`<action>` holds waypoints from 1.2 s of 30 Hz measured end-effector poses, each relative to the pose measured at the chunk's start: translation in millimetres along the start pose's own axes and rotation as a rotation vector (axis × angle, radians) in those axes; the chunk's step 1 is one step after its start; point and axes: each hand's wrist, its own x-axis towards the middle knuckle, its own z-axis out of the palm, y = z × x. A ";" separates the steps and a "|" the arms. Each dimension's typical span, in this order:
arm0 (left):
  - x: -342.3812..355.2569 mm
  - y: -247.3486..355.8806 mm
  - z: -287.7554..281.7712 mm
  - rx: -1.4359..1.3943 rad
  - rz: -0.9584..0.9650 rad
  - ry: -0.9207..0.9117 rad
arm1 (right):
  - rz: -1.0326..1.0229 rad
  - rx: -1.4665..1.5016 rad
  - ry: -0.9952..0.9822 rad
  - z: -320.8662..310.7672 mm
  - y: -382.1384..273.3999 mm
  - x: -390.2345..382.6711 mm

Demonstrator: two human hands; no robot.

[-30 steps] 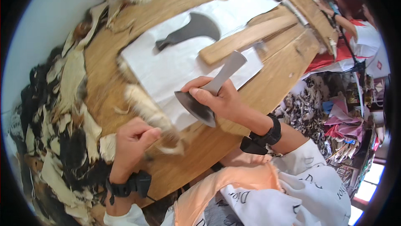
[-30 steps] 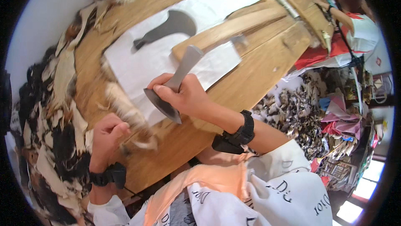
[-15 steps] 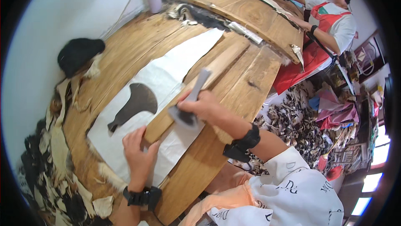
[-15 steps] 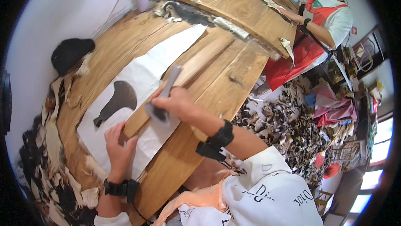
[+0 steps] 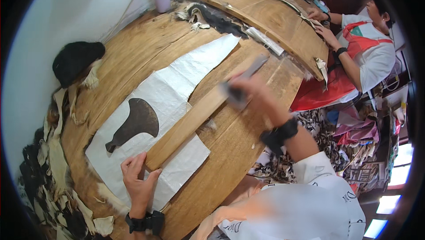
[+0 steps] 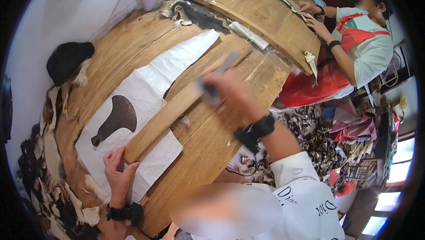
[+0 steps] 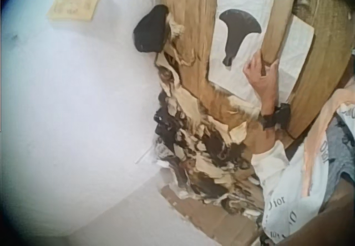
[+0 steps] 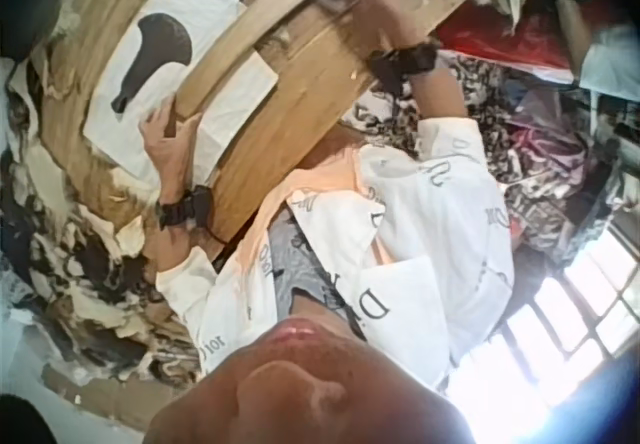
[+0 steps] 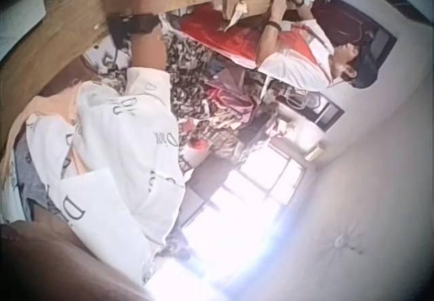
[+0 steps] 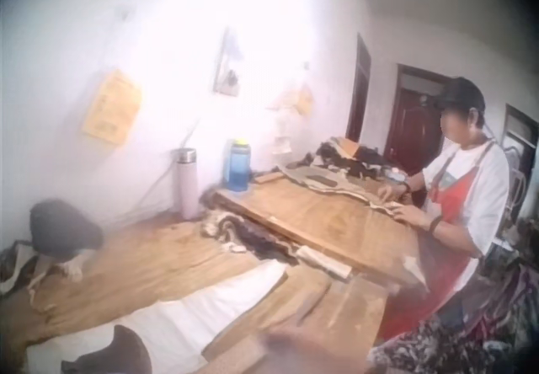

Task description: Scraping and hand-sewing fur hides on a wooden workbench in a workshop.

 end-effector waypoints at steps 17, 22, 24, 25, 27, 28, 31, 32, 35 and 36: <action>-2.4 10.0 -8.2 -0.018 0.073 0.065 | -0.360 -0.124 -0.473 109.0 -43.1 -58.1; -40.5 -20.7 -63.4 0.098 0.080 0.158 | -0.005 0.984 -0.669 157.5 -65.9 -82.9; -55.6 -40.1 -93.7 0.166 -0.147 0.225 | 0.177 1.121 -0.888 190.9 -63.7 -96.9; -61.2 -55.3 -102.2 0.238 -0.098 0.303 | 0.208 1.034 -0.956 206.8 -65.9 -104.7; -66.3 -72.5 -112.6 0.232 -0.113 0.315 | 0.253 0.866 -0.996 235.2 -70.2 -122.4; -65.5 -78.1 -114.3 0.230 -0.122 0.320 | 0.265 0.792 -0.971 248.4 -72.4 -132.2; -56.2 -82.0 -113.9 0.241 -0.029 0.321 | 0.054 0.563 -0.635 301.0 -55.7 -149.4; -54.6 -84.0 -113.3 0.234 -0.027 0.325 | 0.051 0.556 -0.634 314.2 -51.6 -153.0; -48.3 -88.8 -113.3 0.243 -0.113 0.325 | -0.293 0.086 -0.506 333.0 -53.4 -162.4; -45.9 -88.3 -116.7 0.215 -0.195 0.253 | -0.295 0.077 -0.502 335.3 -54.2 -165.0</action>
